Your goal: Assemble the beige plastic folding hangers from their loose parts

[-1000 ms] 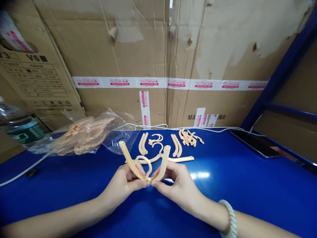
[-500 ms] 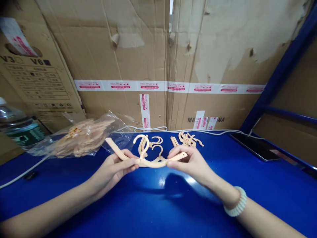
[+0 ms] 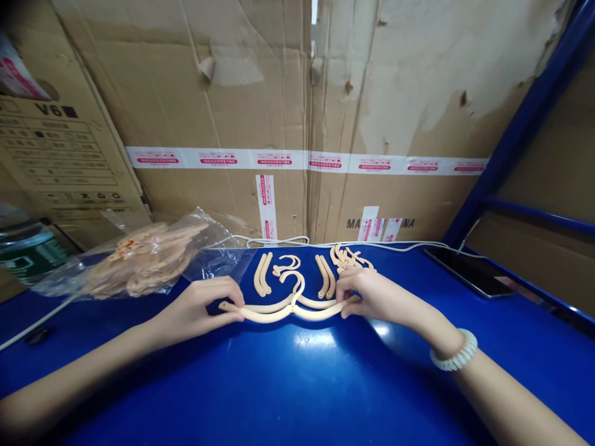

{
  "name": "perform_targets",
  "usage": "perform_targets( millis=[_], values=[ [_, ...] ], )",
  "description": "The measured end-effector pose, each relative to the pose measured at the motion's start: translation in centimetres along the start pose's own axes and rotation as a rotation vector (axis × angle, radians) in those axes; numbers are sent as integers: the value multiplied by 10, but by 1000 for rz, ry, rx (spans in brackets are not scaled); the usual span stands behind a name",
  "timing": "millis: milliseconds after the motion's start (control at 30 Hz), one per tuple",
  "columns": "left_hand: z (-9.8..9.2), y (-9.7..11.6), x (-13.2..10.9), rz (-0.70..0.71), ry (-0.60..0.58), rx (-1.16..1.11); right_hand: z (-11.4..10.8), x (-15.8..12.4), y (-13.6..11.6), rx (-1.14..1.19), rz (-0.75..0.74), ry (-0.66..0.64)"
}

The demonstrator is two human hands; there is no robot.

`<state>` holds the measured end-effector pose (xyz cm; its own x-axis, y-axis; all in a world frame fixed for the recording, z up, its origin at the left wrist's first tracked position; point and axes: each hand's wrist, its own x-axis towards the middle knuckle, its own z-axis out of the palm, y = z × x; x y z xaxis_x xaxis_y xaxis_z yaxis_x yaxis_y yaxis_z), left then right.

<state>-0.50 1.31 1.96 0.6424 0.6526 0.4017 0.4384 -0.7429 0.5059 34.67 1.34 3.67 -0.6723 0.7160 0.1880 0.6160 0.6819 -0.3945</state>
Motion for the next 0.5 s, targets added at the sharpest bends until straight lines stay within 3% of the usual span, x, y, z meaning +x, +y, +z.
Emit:
perform_targets(
  millis=[133, 267, 500],
  values=[
    [10, -1, -3, 104, -68, 123, 1, -1, 1, 18, 60, -58],
    [16, -2, -6, 152, -55, 153, 1, 0, 1, 22, 155, -124],
    [22, -7, -9, 164, -39, 215, 0, -1, 2, -126, 205, -120]
  ],
)
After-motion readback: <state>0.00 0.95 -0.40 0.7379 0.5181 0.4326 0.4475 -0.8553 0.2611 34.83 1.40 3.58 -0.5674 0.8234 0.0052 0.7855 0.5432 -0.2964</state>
